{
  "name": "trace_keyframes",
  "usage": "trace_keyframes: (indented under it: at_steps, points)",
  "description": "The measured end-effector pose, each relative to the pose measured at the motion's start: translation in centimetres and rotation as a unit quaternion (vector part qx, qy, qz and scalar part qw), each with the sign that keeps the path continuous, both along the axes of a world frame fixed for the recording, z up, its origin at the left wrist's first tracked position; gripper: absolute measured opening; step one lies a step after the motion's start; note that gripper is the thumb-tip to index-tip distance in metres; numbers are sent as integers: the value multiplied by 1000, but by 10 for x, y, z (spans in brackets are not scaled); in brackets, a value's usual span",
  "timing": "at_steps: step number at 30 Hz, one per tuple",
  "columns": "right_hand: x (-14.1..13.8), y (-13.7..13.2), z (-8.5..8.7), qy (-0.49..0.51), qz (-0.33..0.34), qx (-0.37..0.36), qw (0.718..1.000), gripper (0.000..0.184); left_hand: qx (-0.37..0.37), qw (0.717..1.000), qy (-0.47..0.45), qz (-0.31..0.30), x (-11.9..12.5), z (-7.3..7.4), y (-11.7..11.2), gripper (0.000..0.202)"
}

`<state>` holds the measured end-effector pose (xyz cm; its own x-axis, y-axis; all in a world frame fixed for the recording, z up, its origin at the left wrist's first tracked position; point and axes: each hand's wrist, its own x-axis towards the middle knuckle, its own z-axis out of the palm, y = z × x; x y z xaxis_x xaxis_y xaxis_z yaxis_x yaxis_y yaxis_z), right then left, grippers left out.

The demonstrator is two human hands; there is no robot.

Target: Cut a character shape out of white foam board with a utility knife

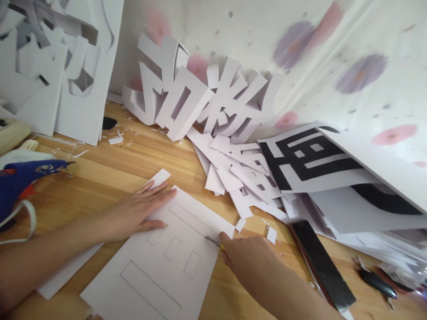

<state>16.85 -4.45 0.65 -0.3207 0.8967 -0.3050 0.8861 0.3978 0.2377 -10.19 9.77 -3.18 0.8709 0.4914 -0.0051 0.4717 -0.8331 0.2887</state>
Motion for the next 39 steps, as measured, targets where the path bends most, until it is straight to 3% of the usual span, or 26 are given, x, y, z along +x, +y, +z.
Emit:
trace_keyframes:
  at_steps: [6,12,19,29,34,39]
  points:
    - [-1,1,4,9,-16,-22,1000,11,15,1000,4,-3,0,-2,0,73]
    - [-9,6,16,11,-86,-91,992,17,14,1000,-6,-8,0,-2,0,71]
    - [-14,8,15,-29,-82,-76,993,13,9,1000,-16,-8,0,-3,-1,69]
    - [-11,3,11,-39,-8,12,999,11,7,1000,7,-3,3,2,-2,68]
    - [-11,2,8,-44,3,9,999,9,5,1000,8,-8,3,2,-2,67]
    - [-16,3,11,-54,-29,-15,998,10,9,1000,21,-8,3,3,-3,69]
